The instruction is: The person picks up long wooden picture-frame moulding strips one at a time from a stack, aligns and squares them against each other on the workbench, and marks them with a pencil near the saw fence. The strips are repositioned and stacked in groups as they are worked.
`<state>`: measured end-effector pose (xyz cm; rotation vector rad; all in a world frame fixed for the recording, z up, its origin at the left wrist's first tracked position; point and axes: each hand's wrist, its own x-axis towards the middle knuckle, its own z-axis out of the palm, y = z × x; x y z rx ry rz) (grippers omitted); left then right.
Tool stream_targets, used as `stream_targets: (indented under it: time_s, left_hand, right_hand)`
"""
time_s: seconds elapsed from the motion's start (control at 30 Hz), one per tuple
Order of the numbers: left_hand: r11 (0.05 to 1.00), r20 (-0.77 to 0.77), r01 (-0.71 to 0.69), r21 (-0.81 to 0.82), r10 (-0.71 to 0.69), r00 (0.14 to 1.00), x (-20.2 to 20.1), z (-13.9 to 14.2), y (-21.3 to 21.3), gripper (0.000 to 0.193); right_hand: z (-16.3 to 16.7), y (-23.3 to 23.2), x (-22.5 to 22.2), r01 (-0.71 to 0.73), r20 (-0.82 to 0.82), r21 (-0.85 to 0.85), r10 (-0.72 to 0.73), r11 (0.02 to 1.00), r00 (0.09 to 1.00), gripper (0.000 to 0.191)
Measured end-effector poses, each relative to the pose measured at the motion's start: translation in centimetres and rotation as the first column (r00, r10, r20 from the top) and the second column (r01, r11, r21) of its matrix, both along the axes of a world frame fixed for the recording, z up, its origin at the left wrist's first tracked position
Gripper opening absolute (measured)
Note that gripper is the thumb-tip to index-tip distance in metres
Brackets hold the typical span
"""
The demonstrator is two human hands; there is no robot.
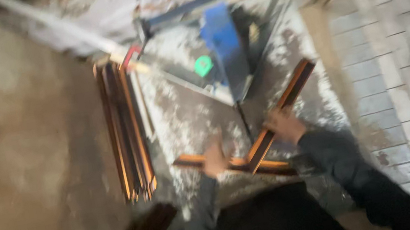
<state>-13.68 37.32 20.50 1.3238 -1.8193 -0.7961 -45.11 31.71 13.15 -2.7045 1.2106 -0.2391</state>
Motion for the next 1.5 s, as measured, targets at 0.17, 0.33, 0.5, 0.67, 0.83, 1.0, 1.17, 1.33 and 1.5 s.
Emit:
stream_targets:
  time_s: [0.17,0.33,0.5,0.67,0.83,1.0,1.17,1.33,1.5]
  left_hand:
    - [0.966,0.196,-0.054,0.253,0.003,0.981,-2.0,-5.8,6.4,0.034]
    - [0.928,0.228,-0.200,0.315,0.131,0.965,0.9,-4.0,7.5,0.036]
    - [0.676,0.172,-0.345,0.651,0.311,0.935,1.1,1.2,9.5,0.045]
    - [0.740,0.560,-0.567,0.361,0.314,0.767,3.1,2.0,9.9,0.059]
    - [0.944,0.052,-0.298,0.140,0.294,0.954,4.8,-0.6,11.1,0.065]
    - [0.804,0.112,-0.349,0.482,0.338,0.934,7.4,-1.8,9.0,0.042]
    - [0.764,0.147,-0.565,0.312,0.548,0.823,14.6,-0.3,1.7,0.052]
    - [0.682,0.132,-0.722,0.114,0.710,0.691,18.3,-0.9,-10.7,0.046]
    - [0.630,0.073,-0.774,0.063,0.771,0.633,14.1,-4.0,-17.2,0.047]
  right_hand:
    - [0.3,4.9,1.3,0.073,-0.042,0.070,-0.070,0.995,0.997,0.062]
    - [0.1,5.6,4.3,0.001,0.088,0.073,-0.008,0.997,0.996,0.066]
    - [0.8,7.1,4.9,0.011,0.066,0.206,-0.025,0.978,0.997,0.072]
    - [1.3,7.9,6.6,0.028,0.084,0.191,-0.045,0.981,0.995,0.068]
    - [0.2,8.9,8.4,-0.033,0.140,0.198,0.005,0.980,0.990,0.068]
    - [-0.4,8.0,7.1,0.113,0.172,0.166,-0.141,0.980,0.975,0.066]
    - [-0.5,5.3,-0.5,0.361,-0.057,0.487,-0.383,0.796,0.922,0.066]
    - [-2.7,4.2,2.2,0.340,-0.139,0.379,-0.310,0.861,0.940,0.067]
    - [-3.8,1.0,6.7,0.521,-0.164,0.261,-0.494,0.813,0.854,0.065]
